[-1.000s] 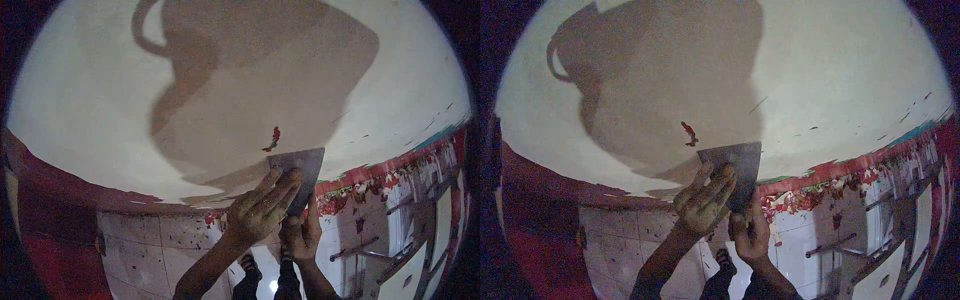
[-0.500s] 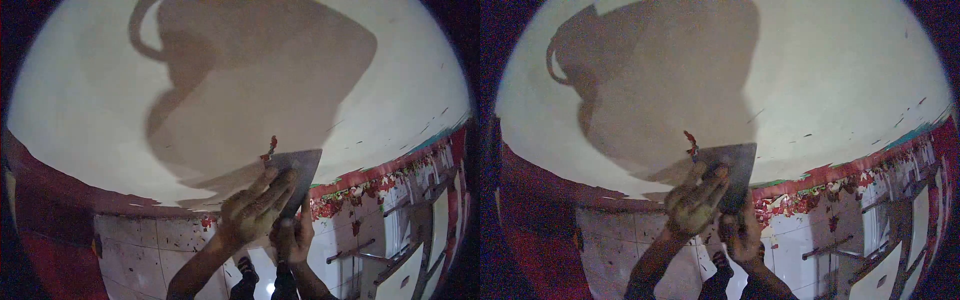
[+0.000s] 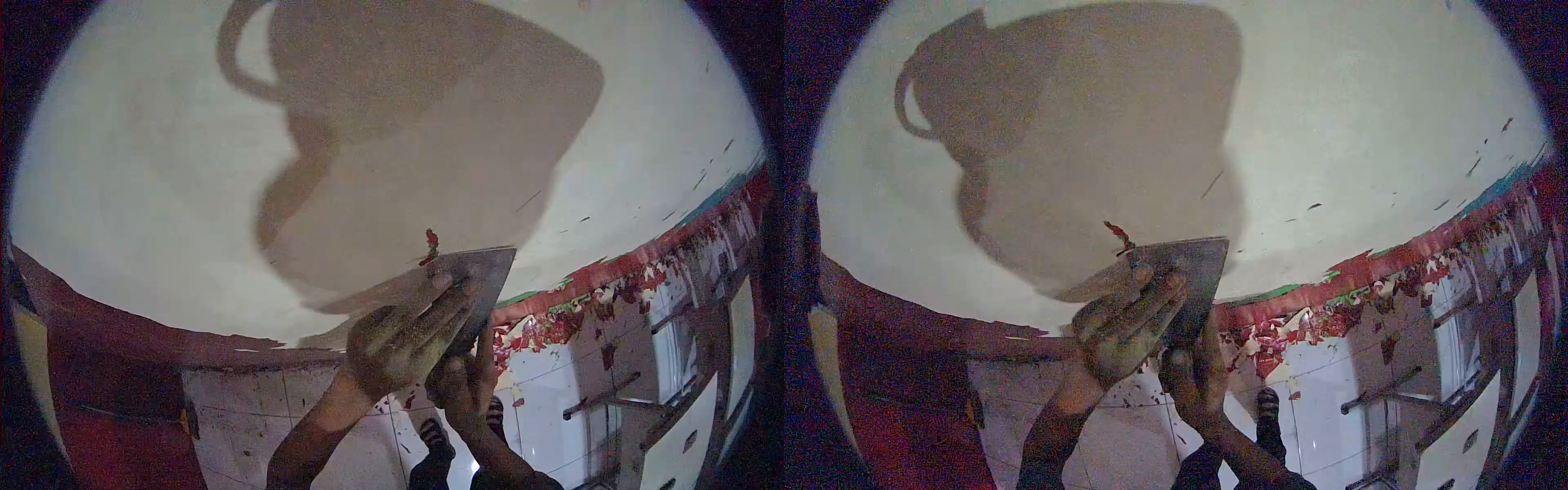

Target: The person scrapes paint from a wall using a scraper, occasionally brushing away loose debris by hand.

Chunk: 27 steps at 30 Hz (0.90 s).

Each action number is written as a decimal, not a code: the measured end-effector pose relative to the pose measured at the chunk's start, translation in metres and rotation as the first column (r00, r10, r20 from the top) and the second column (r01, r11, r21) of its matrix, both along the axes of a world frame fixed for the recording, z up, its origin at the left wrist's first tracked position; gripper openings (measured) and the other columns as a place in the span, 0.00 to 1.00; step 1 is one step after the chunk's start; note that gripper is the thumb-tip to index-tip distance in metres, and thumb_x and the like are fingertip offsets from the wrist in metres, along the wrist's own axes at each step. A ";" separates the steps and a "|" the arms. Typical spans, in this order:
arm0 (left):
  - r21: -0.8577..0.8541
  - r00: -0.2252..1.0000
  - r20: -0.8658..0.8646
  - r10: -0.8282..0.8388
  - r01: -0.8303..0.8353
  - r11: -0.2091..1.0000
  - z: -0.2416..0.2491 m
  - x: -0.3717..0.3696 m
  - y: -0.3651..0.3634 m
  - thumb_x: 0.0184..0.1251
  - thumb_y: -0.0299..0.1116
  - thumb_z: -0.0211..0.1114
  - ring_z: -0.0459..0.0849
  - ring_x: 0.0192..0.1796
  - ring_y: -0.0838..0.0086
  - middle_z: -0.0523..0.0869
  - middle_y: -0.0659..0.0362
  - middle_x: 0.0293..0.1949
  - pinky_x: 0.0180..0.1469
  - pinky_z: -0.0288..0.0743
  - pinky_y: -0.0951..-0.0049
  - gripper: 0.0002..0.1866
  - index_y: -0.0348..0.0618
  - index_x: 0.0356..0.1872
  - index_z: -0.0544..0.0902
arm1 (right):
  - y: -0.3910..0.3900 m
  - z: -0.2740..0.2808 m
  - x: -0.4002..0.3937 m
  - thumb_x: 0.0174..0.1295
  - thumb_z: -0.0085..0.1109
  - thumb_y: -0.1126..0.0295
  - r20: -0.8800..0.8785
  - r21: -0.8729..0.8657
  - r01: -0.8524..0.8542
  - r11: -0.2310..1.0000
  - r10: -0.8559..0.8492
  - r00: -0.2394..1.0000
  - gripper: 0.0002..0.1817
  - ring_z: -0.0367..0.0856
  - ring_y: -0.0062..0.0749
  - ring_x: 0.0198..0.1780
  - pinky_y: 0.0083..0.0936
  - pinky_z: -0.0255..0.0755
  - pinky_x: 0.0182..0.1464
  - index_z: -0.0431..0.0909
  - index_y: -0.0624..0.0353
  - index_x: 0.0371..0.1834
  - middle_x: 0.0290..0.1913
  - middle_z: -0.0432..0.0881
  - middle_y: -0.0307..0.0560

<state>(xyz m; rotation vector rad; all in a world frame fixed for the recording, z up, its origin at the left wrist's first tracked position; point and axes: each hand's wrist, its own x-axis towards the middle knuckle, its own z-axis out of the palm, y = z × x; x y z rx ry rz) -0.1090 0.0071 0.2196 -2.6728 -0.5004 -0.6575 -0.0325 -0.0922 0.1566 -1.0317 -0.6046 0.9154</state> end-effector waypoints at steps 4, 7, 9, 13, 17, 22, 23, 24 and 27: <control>-0.009 0.997 0.073 -0.006 0.007 1.000 0.003 0.005 0.004 0.49 0.33 0.64 0.73 0.59 0.76 0.77 0.71 0.56 0.55 0.68 0.80 0.16 0.56 0.42 0.84 | 0.003 -0.001 -0.002 0.65 0.45 0.58 0.125 -0.027 0.062 0.998 -0.059 0.990 0.37 0.69 0.17 0.22 0.15 0.65 0.22 0.39 0.63 0.70 0.32 0.74 0.42; 0.003 0.999 0.042 0.030 -0.031 1.000 0.001 0.005 0.000 0.50 0.33 0.64 0.73 0.59 0.76 0.77 0.71 0.56 0.54 0.68 0.81 0.15 0.57 0.42 0.84 | -0.001 -0.001 0.007 0.65 0.46 0.61 0.084 -0.057 -0.001 0.998 0.006 0.996 0.41 0.71 0.21 0.18 0.18 0.65 0.18 0.31 0.63 0.70 0.25 0.75 0.44; 0.006 0.997 0.062 0.040 -0.040 0.999 0.000 0.005 -0.001 0.51 0.33 0.63 0.73 0.59 0.76 0.78 0.70 0.55 0.53 0.70 0.80 0.14 0.56 0.42 0.84 | -0.001 -0.015 0.004 0.65 0.47 0.60 0.093 -0.067 -0.004 0.998 0.010 0.996 0.41 0.70 0.20 0.17 0.18 0.64 0.18 0.31 0.63 0.70 0.24 0.74 0.42; -0.089 0.993 0.119 -0.003 0.013 0.996 -0.001 0.011 0.001 0.50 0.32 0.63 0.74 0.58 0.72 0.79 0.68 0.54 0.52 0.73 0.75 0.14 0.54 0.41 0.84 | -0.002 -0.007 0.015 0.64 0.48 0.59 0.235 -0.065 0.061 0.996 -0.044 0.971 0.42 0.67 0.18 0.15 0.17 0.62 0.16 0.31 0.59 0.71 0.20 0.71 0.38; -0.149 0.973 0.229 -0.019 0.055 0.987 -0.006 0.013 -0.001 0.49 0.31 0.63 0.74 0.58 0.70 0.80 0.65 0.52 0.56 0.72 0.71 0.14 0.51 0.39 0.85 | -0.003 0.002 0.017 0.64 0.49 0.58 0.017 -0.052 -0.032 0.998 0.033 0.999 0.42 0.67 0.17 0.16 0.16 0.62 0.17 0.32 0.59 0.71 0.21 0.70 0.37; -0.776 0.872 0.479 0.106 0.364 0.515 -0.023 0.015 -0.006 0.63 0.30 0.52 0.69 0.63 0.61 0.73 0.52 0.58 0.64 0.64 0.63 0.16 0.42 0.52 0.76 | -0.014 -0.011 0.032 0.66 0.44 0.59 0.326 -0.216 -0.043 0.975 0.114 0.938 0.36 0.75 0.27 0.39 0.22 0.70 0.37 0.39 0.64 0.70 0.44 0.75 0.53; -0.834 0.852 0.502 0.149 0.430 0.346 -0.027 0.015 -0.005 0.66 0.30 0.49 0.68 0.63 0.60 0.71 0.50 0.59 0.64 0.63 0.62 0.17 0.40 0.55 0.73 | -0.014 -0.012 0.033 0.67 0.43 0.60 0.360 -0.222 -0.044 0.974 0.124 0.925 0.35 0.77 0.29 0.44 0.23 0.71 0.41 0.40 0.65 0.70 0.50 0.75 0.57; -0.855 0.830 0.517 0.211 0.489 0.173 -0.025 0.017 -0.004 0.68 0.30 0.46 0.67 0.64 0.58 0.69 0.48 0.60 0.65 0.63 0.60 0.18 0.39 0.57 0.70 | -0.011 -0.011 0.034 0.67 0.42 0.61 0.364 -0.177 -0.035 0.984 0.098 0.926 0.35 0.76 0.29 0.46 0.24 0.71 0.43 0.40 0.66 0.70 0.51 0.74 0.57; -0.860 0.859 0.488 0.154 0.442 0.255 -0.018 0.020 -0.004 0.70 0.30 0.41 0.66 0.64 0.57 0.67 0.45 0.61 0.65 0.62 0.59 0.19 0.36 0.60 0.66 | -0.011 0.007 0.034 0.67 0.41 0.63 0.205 -0.143 -0.093 0.985 0.121 0.971 0.34 0.73 0.28 0.47 0.24 0.68 0.47 0.40 0.70 0.69 0.54 0.71 0.55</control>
